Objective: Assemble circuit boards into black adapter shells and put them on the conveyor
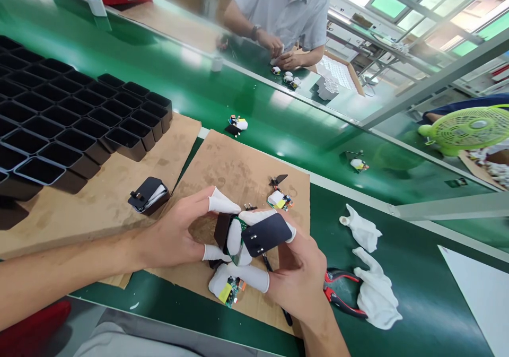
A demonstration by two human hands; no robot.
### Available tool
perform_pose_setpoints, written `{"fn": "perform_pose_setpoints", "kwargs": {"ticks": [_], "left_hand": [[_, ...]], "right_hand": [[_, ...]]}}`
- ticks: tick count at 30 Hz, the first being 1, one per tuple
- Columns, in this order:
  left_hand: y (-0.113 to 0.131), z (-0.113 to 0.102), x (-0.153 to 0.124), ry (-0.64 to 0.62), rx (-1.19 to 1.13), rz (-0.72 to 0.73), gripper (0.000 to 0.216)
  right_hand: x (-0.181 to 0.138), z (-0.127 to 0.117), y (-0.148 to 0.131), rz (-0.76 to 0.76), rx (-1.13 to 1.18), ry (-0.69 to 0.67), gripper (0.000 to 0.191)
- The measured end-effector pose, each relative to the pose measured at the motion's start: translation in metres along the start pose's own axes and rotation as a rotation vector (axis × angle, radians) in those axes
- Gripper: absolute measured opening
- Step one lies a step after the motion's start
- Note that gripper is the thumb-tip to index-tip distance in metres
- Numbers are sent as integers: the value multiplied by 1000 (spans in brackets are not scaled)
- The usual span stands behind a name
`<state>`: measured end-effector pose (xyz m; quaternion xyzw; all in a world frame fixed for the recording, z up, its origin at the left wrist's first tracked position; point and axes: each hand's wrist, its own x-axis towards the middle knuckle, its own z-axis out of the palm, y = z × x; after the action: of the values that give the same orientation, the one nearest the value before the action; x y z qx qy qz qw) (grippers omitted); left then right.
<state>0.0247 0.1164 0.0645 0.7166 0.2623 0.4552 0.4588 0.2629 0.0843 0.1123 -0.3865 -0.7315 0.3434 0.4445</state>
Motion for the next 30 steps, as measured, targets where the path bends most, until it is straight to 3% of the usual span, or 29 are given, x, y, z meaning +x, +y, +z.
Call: {"fn": "perform_pose_setpoints", "kwargs": {"ticks": [6, 12, 17, 21, 25, 30], "left_hand": [[-1, 0, 0, -11, 9, 10, 54], [0, -1, 1, -13, 17, 20, 54], [2, 0, 1, -16, -45, -45, 52], [1, 5, 0, 6, -194, -163, 52], [-3, 10, -2, 10, -264, -167, 57], [-8, 8, -6, -5, -140, -85, 60]], "right_hand": [[0, 0, 2, 1, -15, -11, 43], [-2, 1, 5, -7, -44, -31, 54], [4, 3, 5, 49, -92, -78, 40], [5, 7, 6, 53, -103, -31, 36], [2, 13, 10, 220, -12, 81, 28], [3, 17, 11, 352, 134, 131, 22]]}}
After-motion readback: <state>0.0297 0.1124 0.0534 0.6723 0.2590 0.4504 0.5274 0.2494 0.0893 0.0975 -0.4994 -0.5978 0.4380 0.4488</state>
